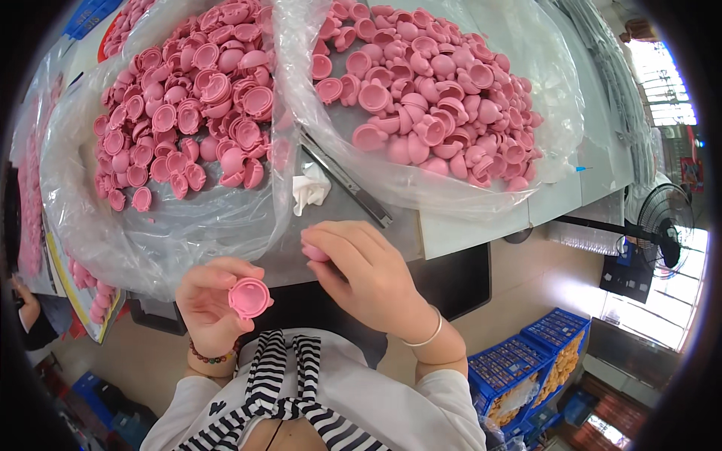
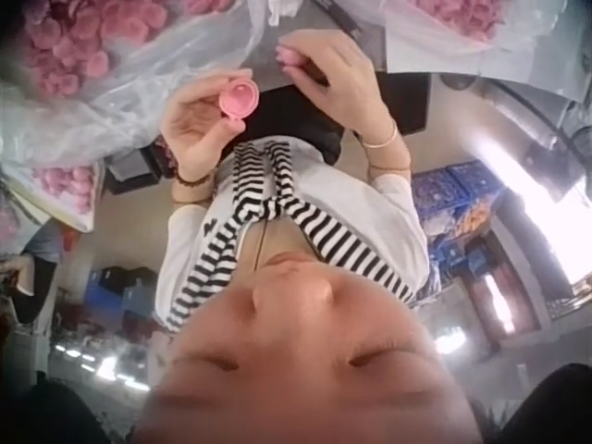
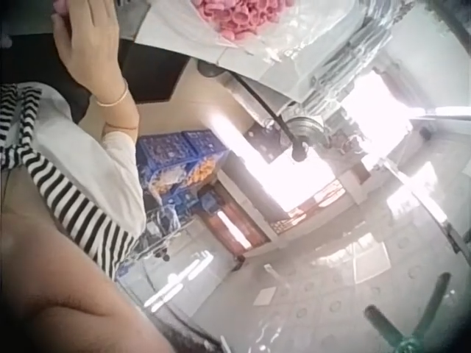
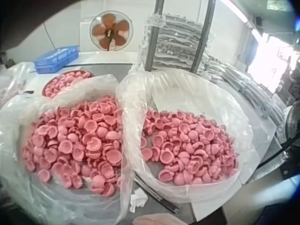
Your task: Applying adhesive to small pink plastic parts and joining them together to assemble toy components.
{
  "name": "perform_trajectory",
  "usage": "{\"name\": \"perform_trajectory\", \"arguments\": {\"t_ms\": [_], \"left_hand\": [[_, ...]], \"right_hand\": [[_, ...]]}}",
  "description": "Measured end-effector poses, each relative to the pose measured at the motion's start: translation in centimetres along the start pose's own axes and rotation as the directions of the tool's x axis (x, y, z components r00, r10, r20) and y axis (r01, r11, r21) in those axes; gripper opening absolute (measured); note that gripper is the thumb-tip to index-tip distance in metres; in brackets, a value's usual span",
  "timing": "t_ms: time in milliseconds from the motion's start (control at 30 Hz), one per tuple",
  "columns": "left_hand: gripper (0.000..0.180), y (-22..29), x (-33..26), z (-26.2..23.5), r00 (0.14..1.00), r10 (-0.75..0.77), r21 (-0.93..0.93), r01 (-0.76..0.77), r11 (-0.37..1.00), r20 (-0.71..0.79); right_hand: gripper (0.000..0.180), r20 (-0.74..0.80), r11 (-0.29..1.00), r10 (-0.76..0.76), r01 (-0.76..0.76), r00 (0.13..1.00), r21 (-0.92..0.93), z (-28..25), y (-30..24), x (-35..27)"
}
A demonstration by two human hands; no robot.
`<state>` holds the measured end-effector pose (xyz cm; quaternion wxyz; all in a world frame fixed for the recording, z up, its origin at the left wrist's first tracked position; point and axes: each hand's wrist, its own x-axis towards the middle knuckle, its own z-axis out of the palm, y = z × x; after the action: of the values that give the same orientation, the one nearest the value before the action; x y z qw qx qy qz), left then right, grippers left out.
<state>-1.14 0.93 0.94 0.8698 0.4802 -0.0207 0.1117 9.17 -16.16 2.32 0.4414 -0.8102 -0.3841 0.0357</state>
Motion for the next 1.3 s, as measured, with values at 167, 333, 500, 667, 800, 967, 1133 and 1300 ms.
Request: {"name": "perform_trajectory", "arguments": {"t_ms": [167, 333, 500, 667, 800, 967, 1133, 1300], "left_hand": [[0.039, 0.1, 0.4, 0.0, 0.999, 0.02, 0.09, -0.022, 0.996, 0.029], [0.039, -0.2, 0.4, 0.8, 0.999, -0.02, 0.13, 0.023, 0.991, -0.027], [0.035, -0.4, 0.6, 0.8, 1.0, -0.021, 0.346, 0.014, 0.938, 0.016], [0.031, -0.1, 1.3, 0.8, 0.996, 0.015, 0.455, -0.056, 0.889, 0.093], [0.031, 0.1, 1.7, 1.0, 0.993, -0.015, 0.498, -0.047, 0.866, 0.12], [0.034, -0.1, 2.0, 0.8, 0.981, -0.017, 0.559, -0.097, 0.824, 0.194], [0.04, -0.7, 2.2, 0.7, 0.979, -0.072, 0.408, -0.012, 0.913, 0.19], [0.049, -1.2, 2.0, 1.1, 0.983, -0.08, 0.265, 0.033, 0.964, 0.165]], "right_hand": [[0.035, 0.024, 0.96, 0.11, -0.1, 0.994, -0.26, -0.7, -0.8, -0.4], [0.035, 0.004, 0.994, 0.08, -0.08, 0.997, 0.068, -1.0, -1.0, -0.5], [0.034, -0.061, 0.955, -0.121, 0.133, 0.991, 0.264, 0.0, -1.1, -0.5], [0.035, -0.07, 0.925, -0.146, 0.161, 0.987, 0.344, 0.0, -0.3, -0.8], [0.034, -0.062, 0.933, -0.144, 0.157, 0.988, 0.324, -0.1, -0.3, -1.1], [0.034, -0.058, 0.925, -0.127, 0.14, 0.99, 0.353, 0.1, -0.1, -1.2], [0.032, -0.13, 0.938, -0.059, 0.1, 0.99, 0.332, -0.1, 0.2, -1.9], [0.027, -0.294, 0.96, -0.174, 0.228, 0.94, 0.162, 1.4, -0.5, -2.9]]}}
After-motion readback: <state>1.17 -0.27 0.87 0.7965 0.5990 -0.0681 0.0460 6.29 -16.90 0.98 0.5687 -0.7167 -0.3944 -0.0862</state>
